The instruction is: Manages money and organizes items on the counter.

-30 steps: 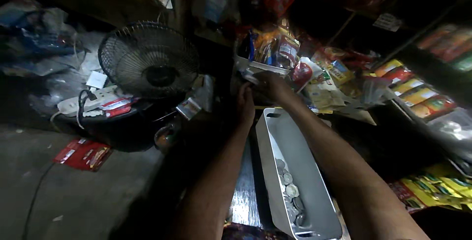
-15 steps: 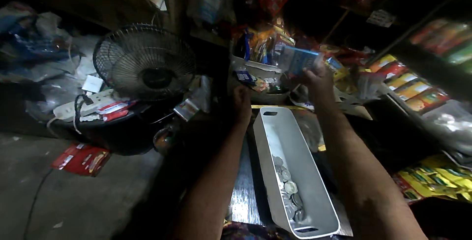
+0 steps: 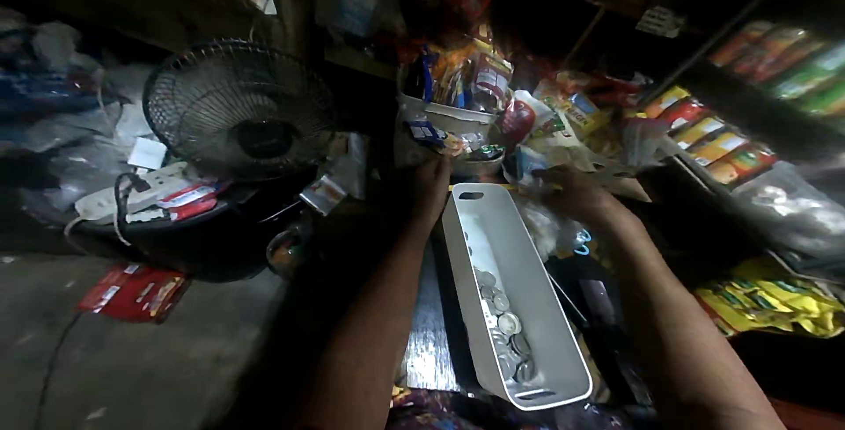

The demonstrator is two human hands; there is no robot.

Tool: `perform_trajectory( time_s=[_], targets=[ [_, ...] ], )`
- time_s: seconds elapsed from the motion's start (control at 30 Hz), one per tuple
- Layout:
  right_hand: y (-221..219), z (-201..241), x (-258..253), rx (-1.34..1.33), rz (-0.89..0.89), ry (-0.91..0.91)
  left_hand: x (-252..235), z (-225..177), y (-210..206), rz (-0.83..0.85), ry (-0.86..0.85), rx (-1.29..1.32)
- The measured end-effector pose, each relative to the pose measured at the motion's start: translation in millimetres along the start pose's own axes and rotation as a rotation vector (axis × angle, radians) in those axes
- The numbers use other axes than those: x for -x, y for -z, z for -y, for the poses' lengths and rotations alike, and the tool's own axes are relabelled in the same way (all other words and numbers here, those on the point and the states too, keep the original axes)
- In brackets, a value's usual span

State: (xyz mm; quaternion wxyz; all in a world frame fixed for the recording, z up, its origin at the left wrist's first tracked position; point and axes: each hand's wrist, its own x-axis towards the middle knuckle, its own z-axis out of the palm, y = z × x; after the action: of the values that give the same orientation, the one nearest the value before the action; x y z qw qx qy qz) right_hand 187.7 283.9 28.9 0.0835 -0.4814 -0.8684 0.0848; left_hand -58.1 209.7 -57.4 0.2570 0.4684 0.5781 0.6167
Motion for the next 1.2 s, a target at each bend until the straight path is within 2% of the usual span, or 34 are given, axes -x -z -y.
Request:
perform_trajectory(
  time_s=[0.07, 0.2, 0.3, 0.33, 0.43, 0.57, 0.77, 0.9, 1.07, 1.2],
  targets=[
    [13.7, 14.7, 3.0, -0.006, -0.005, 0.027, -1.1, 2.7, -1.9, 0.024, -0.01, -0.012],
    [3.6, 52.1, -14.0, -0.077, -0.23, 0.234, 2.5, 1.6, 2.0, 0.032, -0.038, -0.088],
    [-14.6, 79.4, -50.9, -0.145, -0.226, 0.371, 6.7, -8.0, 4.8, 0.018, -0.046, -0.259],
    [-17.1, 89.4, -64.5, -0.166, -0.166, 0.376, 6.9, -9.0, 5.0, 0.01, -0.058, -0.334],
    [-16.0, 120.1, -93.6, -0.166, 0.009, 0.306, 7.8, -10.0, 5.7, 0.033, -0.072, -0.49],
    [-15.8, 145.2, -115.9, -0.091, 0.117, 0.171, 8.0, -14.3, 6.8, 0.052, -0.014, -0.659],
    [-32.2, 165.4, -119.5, -0.065, 0.119, 0.039, 8.2, -21.0, 6.3, 0.08, 0.046, -0.739],
    [-39.3, 163.4, -118.7, -0.123, 0.067, 0.038, 7.8, -13.3, 4.4, 0.053, 0.05, -0.708],
    [-42.6, 155.5, -125.5, -0.074, -0.041, -0.002, 8.5, -16.3, 5.8, 0.07, 0.011, -0.708],
    [-40.9, 157.1, -116.7, -0.125, 0.006, 0.035, 6.9, -10.6, 5.9, 0.047, 0.0, -0.637]
  ],
)
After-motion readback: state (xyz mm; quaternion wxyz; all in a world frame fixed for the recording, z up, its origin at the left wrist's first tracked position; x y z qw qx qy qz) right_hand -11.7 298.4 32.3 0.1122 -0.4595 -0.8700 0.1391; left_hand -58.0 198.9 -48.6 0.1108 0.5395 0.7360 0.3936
